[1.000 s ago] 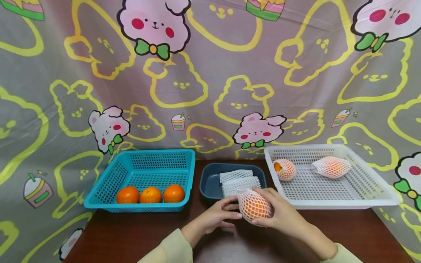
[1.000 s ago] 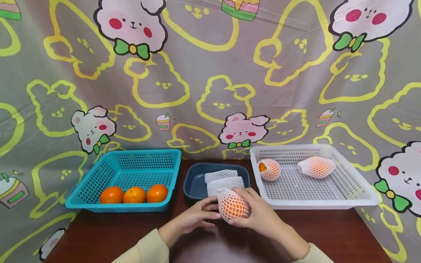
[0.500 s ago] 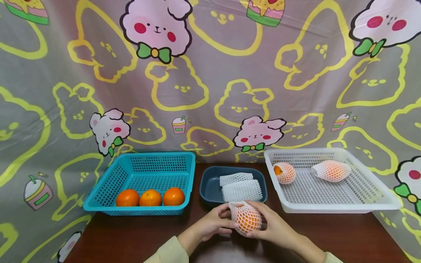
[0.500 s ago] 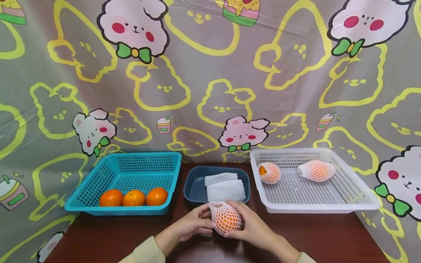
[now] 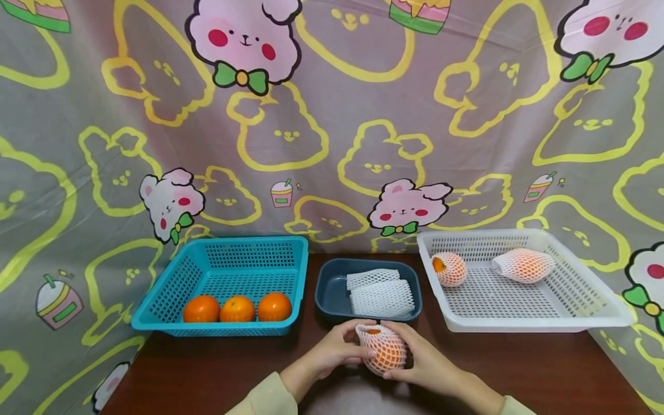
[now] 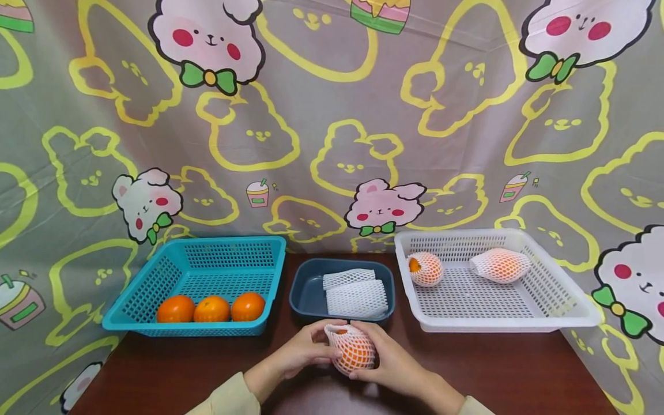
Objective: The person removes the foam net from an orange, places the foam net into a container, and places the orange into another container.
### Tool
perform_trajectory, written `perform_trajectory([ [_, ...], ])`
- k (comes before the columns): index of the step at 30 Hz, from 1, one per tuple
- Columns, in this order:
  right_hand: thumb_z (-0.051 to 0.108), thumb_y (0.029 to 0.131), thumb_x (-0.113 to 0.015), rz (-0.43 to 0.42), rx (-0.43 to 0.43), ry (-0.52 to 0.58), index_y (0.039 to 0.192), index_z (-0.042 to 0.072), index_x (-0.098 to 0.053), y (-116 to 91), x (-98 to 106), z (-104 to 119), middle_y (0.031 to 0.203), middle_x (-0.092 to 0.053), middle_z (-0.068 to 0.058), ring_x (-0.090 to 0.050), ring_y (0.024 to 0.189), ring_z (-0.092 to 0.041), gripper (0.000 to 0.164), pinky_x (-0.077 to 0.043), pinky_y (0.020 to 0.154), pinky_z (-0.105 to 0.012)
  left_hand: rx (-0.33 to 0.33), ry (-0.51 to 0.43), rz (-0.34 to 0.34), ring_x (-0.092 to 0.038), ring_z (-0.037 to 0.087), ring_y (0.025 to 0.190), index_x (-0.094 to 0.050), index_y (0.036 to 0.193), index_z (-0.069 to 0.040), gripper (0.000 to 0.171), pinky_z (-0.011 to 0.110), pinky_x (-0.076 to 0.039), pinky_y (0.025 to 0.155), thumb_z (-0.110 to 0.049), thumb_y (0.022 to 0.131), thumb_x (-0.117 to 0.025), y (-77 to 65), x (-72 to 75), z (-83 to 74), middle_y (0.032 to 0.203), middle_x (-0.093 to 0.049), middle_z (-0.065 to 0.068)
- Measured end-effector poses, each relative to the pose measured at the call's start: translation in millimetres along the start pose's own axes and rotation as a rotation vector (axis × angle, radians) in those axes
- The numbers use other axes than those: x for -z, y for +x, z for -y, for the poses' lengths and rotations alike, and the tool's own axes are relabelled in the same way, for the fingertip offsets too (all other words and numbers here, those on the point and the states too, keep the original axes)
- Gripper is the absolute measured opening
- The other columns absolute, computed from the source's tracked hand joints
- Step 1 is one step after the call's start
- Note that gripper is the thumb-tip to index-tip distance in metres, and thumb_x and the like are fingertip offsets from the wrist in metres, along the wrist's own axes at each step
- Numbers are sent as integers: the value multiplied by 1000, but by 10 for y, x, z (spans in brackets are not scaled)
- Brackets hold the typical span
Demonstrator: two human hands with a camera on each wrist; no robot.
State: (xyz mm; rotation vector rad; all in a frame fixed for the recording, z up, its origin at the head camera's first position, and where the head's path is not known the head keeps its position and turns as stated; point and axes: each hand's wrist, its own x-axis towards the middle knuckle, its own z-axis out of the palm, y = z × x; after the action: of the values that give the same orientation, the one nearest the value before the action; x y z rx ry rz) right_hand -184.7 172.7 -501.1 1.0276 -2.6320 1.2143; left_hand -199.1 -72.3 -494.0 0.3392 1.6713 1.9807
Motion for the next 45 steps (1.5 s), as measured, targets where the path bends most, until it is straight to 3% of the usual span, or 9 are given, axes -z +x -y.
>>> perform_trajectory([
  [7,40,84,-85,-22,76,-36,144,13,-51,-4,-31,-27,137,-57,-2,-56,121,-17,74,-49,99,-32,-8,66,9,-68,20,99,-60,138,1,53,34,-60,78,-1,88,-77,5,17,18,122,-68,10],
  [14,41,87,-83,-15,49,-104,147,11,-53,-25,0,-15,140,-55,-5,-56,122,-21,73,-51,97,-36,-25,118,-1,-67,18,96,-60,138,1,52,34,-59,77,0,88,-77,23,20,33,121,-69,9],
  [19,34,86,-85,-81,71,-158,142,11,-60,0,24,13,138,-58,-6,-58,119,-24,66,-53,94,-36,-110,199,-33,-68,14,96,-65,132,2,47,28,-57,77,-1,87,-78,57,-44,37,117,-72,9],
  [23,29,86,-85,-140,113,-175,136,8,-66,17,15,29,131,-65,-6,-64,114,-22,57,-55,90,-35,-208,292,-67,-67,9,100,-69,127,3,44,24,-54,85,-3,85,-80,67,-111,35,119,-72,11],
  [27,23,87,-84,-178,133,-159,129,6,-71,22,29,43,124,-71,-7,-68,110,-21,47,-57,88,-34,-244,375,-105,-66,9,107,-72,126,-2,42,23,-52,91,-6,86,-82,78,-146,33,122,-71,10],
  [33,11,84,-84,-188,175,-52,118,1,-76,40,71,39,116,-74,-14,-71,105,-21,37,-49,88,-12,-273,453,-137,-64,8,113,-75,122,-9,33,22,-48,97,-13,89,-81,87,-162,35,120,-72,1],
  [40,8,79,-87,-234,203,-14,109,1,-80,69,75,48,108,-76,-13,-73,98,-19,31,-50,83,-10,-322,471,-206,-69,6,102,-80,109,-7,24,21,-53,87,-14,86,-83,99,-214,34,109,-75,1],
  [45,-3,75,-86,-286,228,-22,105,-1,-80,89,51,35,104,-77,-10,-74,95,-19,30,-50,82,-11,-352,505,-249,-70,4,92,-82,100,-4,18,20,-55,79,-13,85,-85,117,-227,14,98,-77,3],
])
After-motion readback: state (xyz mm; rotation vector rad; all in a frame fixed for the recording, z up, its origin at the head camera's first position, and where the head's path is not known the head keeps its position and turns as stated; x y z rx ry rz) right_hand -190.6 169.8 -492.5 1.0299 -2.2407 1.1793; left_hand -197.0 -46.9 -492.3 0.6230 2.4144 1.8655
